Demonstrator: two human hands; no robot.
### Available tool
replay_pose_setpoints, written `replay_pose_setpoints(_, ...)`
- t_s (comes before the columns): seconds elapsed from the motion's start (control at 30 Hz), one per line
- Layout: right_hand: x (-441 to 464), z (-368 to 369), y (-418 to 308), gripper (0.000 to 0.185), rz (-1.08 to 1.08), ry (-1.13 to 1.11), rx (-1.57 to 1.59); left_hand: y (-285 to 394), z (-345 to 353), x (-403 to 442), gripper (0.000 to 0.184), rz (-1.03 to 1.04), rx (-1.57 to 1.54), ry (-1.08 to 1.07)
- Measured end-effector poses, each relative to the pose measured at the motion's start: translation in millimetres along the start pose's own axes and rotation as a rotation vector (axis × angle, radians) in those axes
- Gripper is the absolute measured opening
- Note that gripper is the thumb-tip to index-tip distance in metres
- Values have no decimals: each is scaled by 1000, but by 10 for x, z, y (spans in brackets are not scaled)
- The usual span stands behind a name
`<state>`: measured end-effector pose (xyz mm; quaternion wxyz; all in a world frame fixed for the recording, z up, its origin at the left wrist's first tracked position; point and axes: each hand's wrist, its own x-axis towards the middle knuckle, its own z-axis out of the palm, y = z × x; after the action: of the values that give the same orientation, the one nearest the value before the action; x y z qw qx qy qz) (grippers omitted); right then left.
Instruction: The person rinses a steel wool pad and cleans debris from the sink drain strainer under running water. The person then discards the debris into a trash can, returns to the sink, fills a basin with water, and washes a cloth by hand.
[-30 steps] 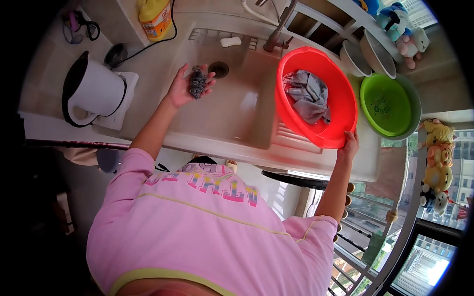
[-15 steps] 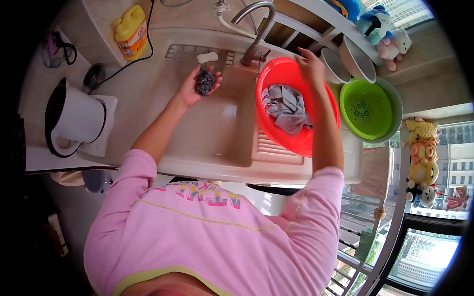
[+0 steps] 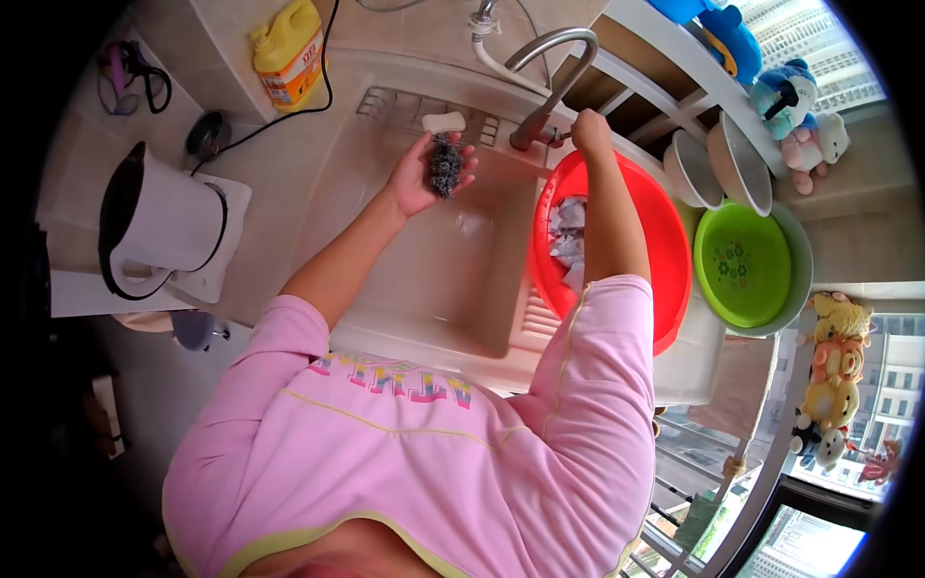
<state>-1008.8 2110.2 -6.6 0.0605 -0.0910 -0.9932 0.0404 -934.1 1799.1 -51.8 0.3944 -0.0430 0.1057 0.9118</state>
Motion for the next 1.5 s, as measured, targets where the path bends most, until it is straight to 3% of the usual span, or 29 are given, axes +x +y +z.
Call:
replay_pose_setpoints(0.27, 58, -6, 63, 17, 65, -111, -64, 10, -74, 62, 33, -27, 7, 19)
replay_pose_setpoints(0.37, 25, -91, -24, 19, 70, -54, -141, 20, -105, 59, 33, -39, 14, 33)
replay_pose_setpoints(0.47, -94, -290, -334, 22, -100, 51, -161, 30, -181, 31, 35, -42, 53, 76)
replay_pose_setpoints(0.53, -330, -489, -765, 26, -3, 17, 17, 48, -305, 20, 37, -34, 100, 137)
replay_pose_setpoints(0.57, -443, -545, -941, 27, 75, -113, 142, 31, -363, 9, 37, -11, 104, 189)
replay_pose_setpoints(0.67, -920, -434, -1418, 32, 54, 27, 517, -32, -595, 41, 34, 37, 117, 306)
replay_pose_setpoints(0.7, -1000, -89, -1451, 33, 40, 197, 740, -62, -722, 94, 31, 38, 116, 324)
replay_pose_setpoints(0.73, -1145, 108, -1560, 35, 107, 220, 887, -65, -777, 130, 28, 44, 114, 342)
replay_pose_setpoints(0.8, -1302, 849, -1647, 50, 170, 53, 1253, -118, -740, 131, 22, 229, 428, 326)
replay_pose_setpoints(0.83, -1539, 532, -1851, 55, 530, -318, 1525, -188, -730, 111, 19, 317, 584, 322)
replay_pose_setpoints(0.87, -1599, 632, -1863, 52, 464, -482, 1882, -254, -689, 94, 15, 448, 832, 361)
replay_pose_setpoints(0.93, -1575, 861, -1928, 45, 381, -304, 2001, -284, -708, 146, 17, 555, 1197, 366)
replay_pose_setpoints(1.03, -1445, 938, -1960, 40, 314, -198, 1971, -263, -579, 177, 19, 601, 1129, 374)
replay_pose_setpoints(1.17, -1353, 914, -2016, 37, 188, -97, 1871, -91, -522, 279, 29, 484, 942, 452)
replay_pose_setpoints(1.23, -1320, 974, -2051, 36, 154, -19, 1652, -130, -715, 441, 30, 646, 1092, 399)
replay_pose_setpoints(1.27, -1238, 1039, -1979, 35, 202, -71, 1799, -165, -781, 503, 30, 728, 1166, 373)
replay_pose_setpoints(1.3, -1124, 1103, -1871, 35, 254, -125, 1947, -236, -664, 433, 28, 954, 1454, 341)
replay_pose_setpoints(1.4, -1162, 1037, -1893, 31, 473, -246, 2259, -155, -642, 439, 29, 1161, 1924, 218)
replay_pose_setpoints(1.43, -1216, 948, -1915, 30, 511, -326, 2289, -131, -559, 331, 33, 1249, 2376, 513)
replay_pose_setpoints(1.5, -1394, 558, -2022, 25, 461, -439, 2196, 91, -610, 356, 38, 933, 1772, 438)
